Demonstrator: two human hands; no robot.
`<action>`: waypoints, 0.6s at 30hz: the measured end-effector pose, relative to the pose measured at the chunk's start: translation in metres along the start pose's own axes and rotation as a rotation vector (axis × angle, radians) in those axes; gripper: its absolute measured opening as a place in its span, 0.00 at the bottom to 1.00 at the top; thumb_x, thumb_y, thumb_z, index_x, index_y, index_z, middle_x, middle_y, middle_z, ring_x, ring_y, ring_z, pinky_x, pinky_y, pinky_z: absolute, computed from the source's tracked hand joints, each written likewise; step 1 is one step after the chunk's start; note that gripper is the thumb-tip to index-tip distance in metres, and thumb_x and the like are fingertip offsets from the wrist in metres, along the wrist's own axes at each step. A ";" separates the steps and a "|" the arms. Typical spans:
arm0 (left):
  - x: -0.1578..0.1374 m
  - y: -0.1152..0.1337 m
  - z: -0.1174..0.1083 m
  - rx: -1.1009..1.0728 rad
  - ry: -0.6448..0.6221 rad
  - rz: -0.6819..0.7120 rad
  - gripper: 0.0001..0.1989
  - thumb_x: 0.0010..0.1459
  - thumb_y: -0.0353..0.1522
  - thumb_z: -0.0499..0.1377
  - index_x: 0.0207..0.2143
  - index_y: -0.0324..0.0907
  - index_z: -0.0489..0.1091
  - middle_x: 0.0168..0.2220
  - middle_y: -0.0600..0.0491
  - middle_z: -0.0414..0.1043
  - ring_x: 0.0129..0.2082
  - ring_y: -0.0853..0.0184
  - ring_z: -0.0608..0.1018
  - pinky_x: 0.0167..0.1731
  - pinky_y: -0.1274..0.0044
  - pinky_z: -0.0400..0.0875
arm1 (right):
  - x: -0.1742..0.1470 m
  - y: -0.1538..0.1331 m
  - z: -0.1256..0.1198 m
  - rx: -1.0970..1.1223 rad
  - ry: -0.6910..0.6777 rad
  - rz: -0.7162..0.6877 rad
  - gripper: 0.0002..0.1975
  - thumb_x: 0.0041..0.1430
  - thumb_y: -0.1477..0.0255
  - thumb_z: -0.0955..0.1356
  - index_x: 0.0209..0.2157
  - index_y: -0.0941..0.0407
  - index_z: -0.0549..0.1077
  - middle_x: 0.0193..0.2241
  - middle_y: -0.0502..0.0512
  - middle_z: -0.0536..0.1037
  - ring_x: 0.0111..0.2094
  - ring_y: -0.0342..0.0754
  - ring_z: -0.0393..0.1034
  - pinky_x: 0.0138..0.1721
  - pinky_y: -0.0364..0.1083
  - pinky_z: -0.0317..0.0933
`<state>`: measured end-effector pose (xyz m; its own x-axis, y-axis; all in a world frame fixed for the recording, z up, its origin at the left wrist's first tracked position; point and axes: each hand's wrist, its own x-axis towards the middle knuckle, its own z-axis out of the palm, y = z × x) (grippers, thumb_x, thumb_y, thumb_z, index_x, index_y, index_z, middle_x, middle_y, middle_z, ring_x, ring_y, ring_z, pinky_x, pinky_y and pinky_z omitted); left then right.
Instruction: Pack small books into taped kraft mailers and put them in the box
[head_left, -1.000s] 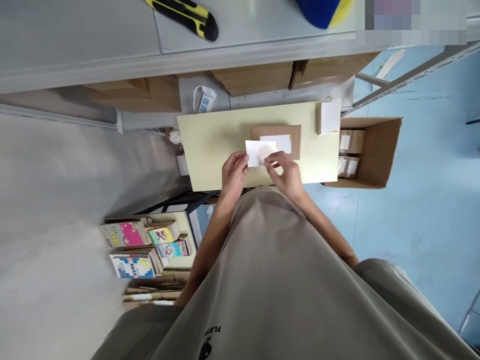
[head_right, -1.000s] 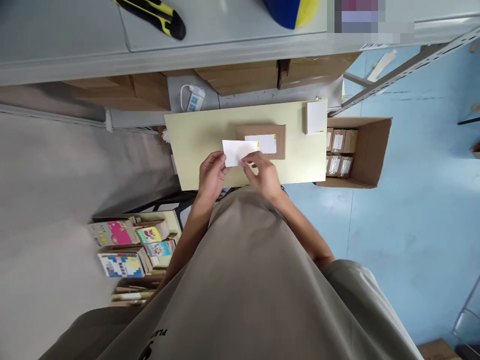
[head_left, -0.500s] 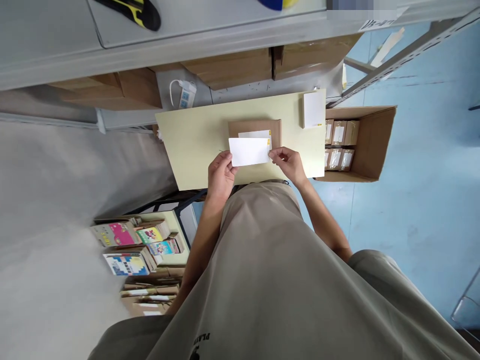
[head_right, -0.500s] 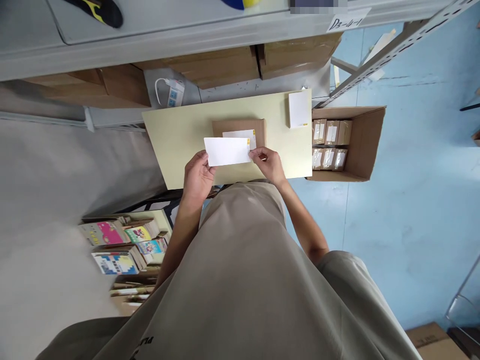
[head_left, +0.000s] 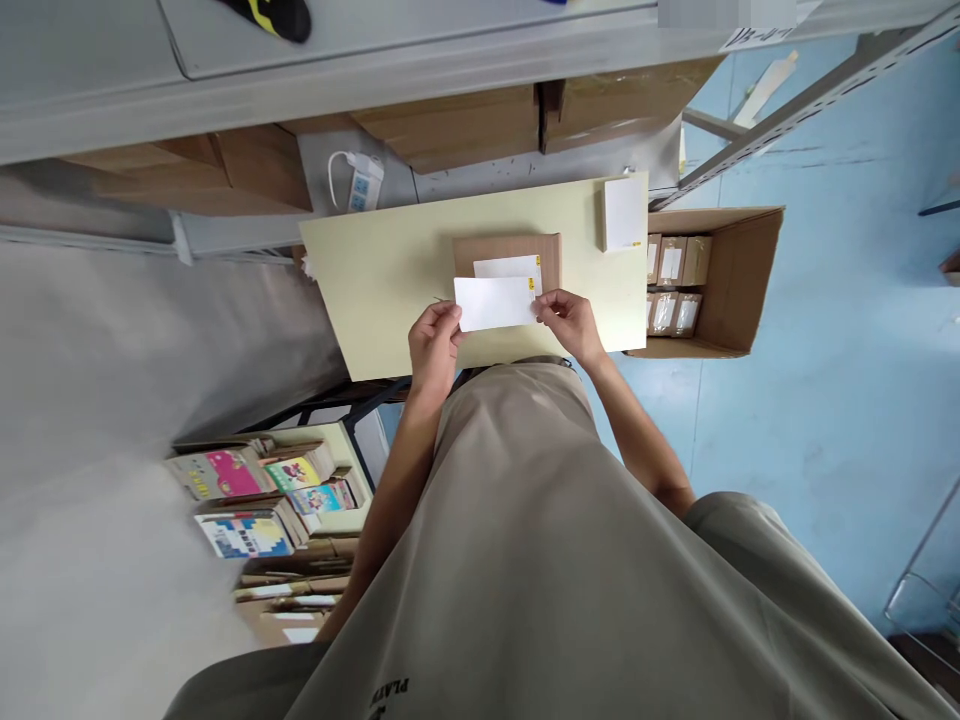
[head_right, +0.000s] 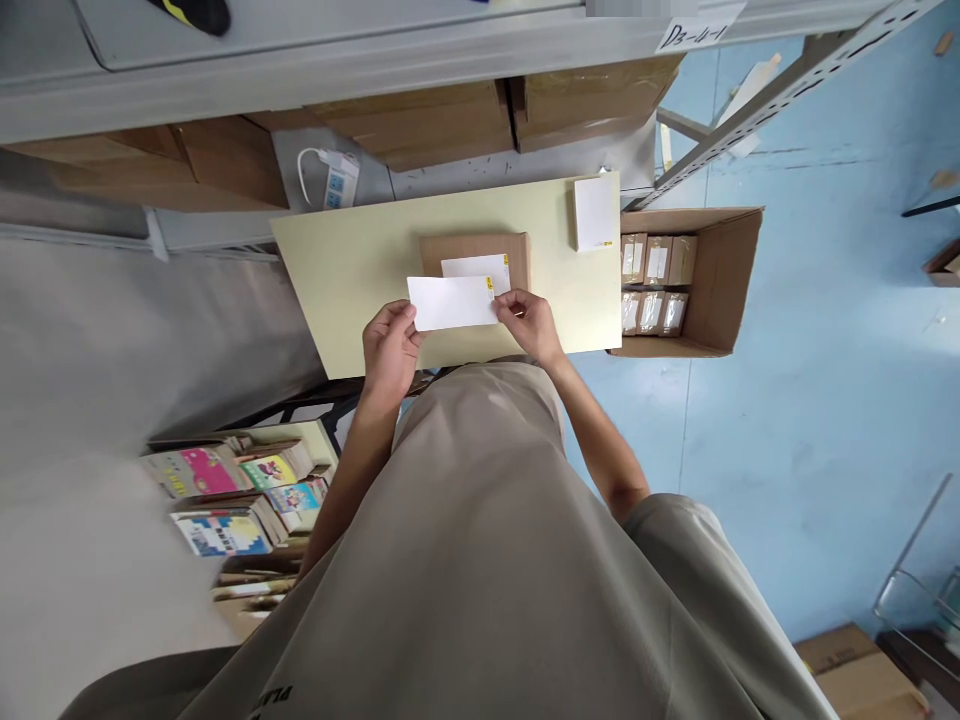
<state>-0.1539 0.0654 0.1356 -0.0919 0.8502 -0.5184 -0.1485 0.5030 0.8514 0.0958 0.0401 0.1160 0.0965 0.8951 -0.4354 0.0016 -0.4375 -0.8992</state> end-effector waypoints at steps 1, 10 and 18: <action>0.005 -0.008 -0.001 0.030 0.023 -0.017 0.22 0.58 0.49 0.79 0.40 0.47 0.76 0.38 0.53 0.81 0.44 0.62 0.87 0.44 0.73 0.82 | 0.000 0.001 0.001 -0.033 0.008 0.008 0.19 0.64 0.50 0.75 0.36 0.52 0.80 0.38 0.55 0.85 0.38 0.51 0.79 0.47 0.53 0.76; 0.066 -0.056 0.009 0.219 0.091 -0.065 0.17 0.60 0.47 0.76 0.35 0.45 0.78 0.34 0.52 0.80 0.39 0.62 0.82 0.42 0.72 0.78 | 0.024 0.015 0.003 -0.310 0.160 0.044 0.13 0.69 0.56 0.71 0.37 0.51 0.78 0.38 0.57 0.87 0.41 0.55 0.82 0.52 0.54 0.75; 0.097 -0.064 0.026 0.254 0.092 -0.002 0.19 0.57 0.48 0.77 0.35 0.44 0.79 0.36 0.51 0.82 0.37 0.63 0.80 0.40 0.72 0.78 | 0.057 0.024 0.005 -0.496 0.225 0.114 0.16 0.78 0.55 0.69 0.44 0.53 0.82 0.45 0.63 0.90 0.48 0.60 0.84 0.56 0.56 0.76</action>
<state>-0.1275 0.1201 0.0326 -0.1828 0.8375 -0.5149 0.1021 0.5371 0.8374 0.0959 0.0810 0.0689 0.3340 0.8228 -0.4598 0.4421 -0.5676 -0.6945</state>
